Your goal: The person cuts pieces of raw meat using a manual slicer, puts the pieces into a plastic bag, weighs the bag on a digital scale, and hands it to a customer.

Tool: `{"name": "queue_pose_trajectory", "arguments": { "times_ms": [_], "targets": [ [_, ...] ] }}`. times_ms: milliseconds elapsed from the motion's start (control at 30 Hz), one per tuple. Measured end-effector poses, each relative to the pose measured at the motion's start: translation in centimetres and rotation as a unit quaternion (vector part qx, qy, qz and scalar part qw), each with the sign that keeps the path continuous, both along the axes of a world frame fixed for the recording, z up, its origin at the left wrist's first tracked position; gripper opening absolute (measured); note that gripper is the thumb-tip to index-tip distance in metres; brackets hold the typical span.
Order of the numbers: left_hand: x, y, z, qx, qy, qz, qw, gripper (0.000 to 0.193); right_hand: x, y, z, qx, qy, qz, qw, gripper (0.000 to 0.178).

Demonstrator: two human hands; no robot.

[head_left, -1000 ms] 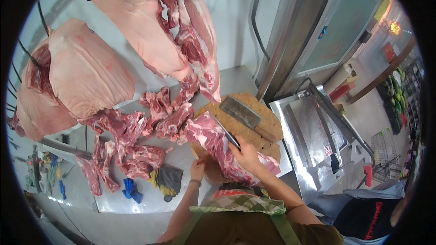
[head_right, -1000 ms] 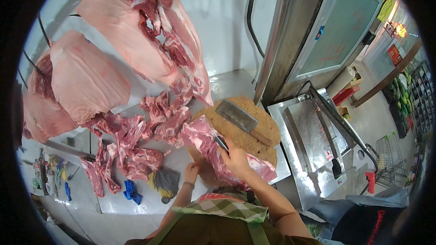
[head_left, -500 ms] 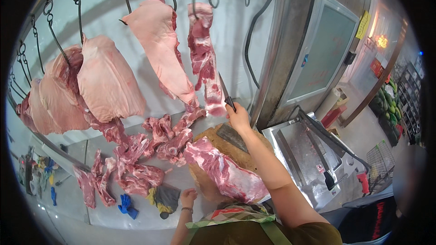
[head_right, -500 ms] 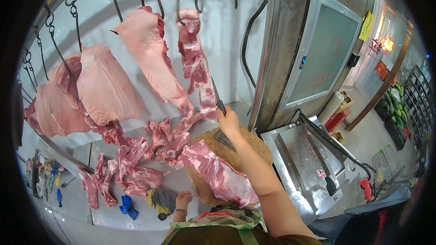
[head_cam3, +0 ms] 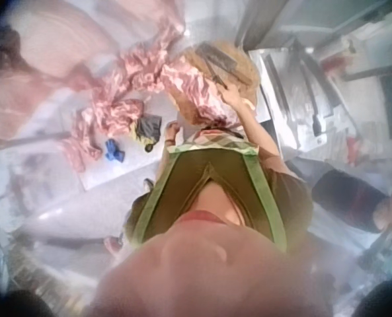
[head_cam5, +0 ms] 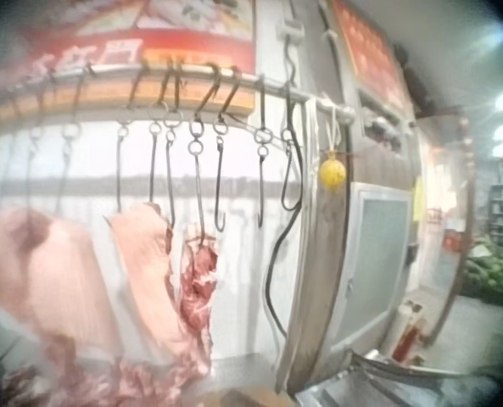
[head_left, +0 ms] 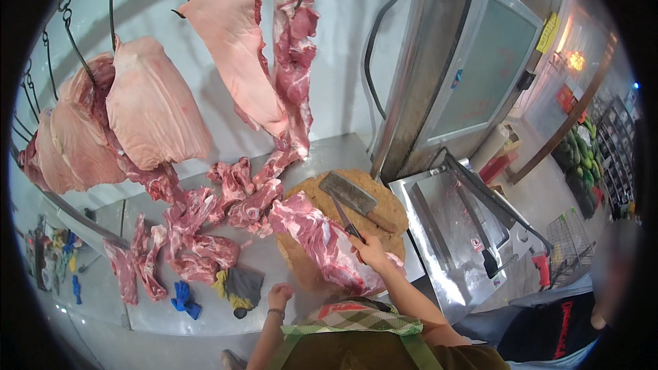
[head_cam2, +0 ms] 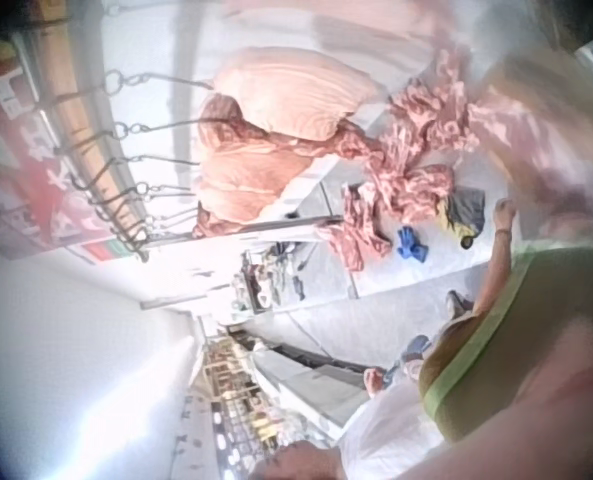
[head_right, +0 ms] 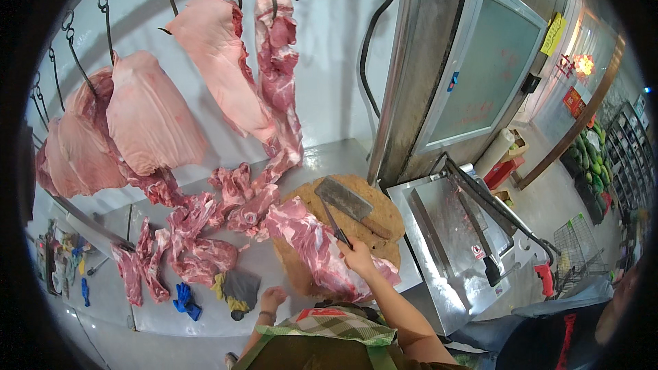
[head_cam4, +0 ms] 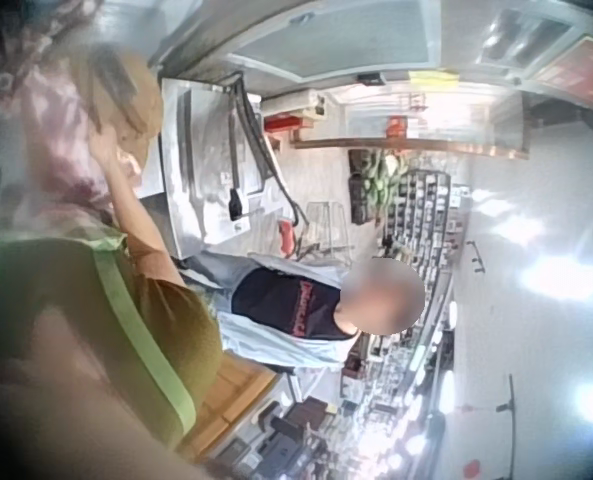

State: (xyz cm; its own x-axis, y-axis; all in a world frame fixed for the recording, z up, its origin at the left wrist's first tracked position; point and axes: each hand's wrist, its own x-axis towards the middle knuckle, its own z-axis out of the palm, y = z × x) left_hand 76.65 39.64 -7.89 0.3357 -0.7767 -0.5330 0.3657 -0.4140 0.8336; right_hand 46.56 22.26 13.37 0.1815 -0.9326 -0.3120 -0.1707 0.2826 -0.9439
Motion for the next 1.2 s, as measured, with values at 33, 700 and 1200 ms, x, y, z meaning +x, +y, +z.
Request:
{"name": "queue_pose_trajectory", "arguments": {
  "times_ms": [33,700,1200],
  "targets": [
    [0.4,-0.5,-0.2,-0.006,-0.015,-0.008,1.0,0.016,-0.2,1.0,-0.7,-0.004,-0.004,0.001,1.0,0.024],
    [-2.6,-0.5,3.1,0.024,-0.017,-0.091,0.995,0.021,-3.4,8.4,-3.9,-0.01,0.05,-0.003,0.999,0.027],
    [-3.4,-1.5,3.6,0.012,-0.013,-0.063,0.998,0.022,-3.8,6.9,-5.6,0.002,0.072,0.042,0.997,0.032]
  ]
}}
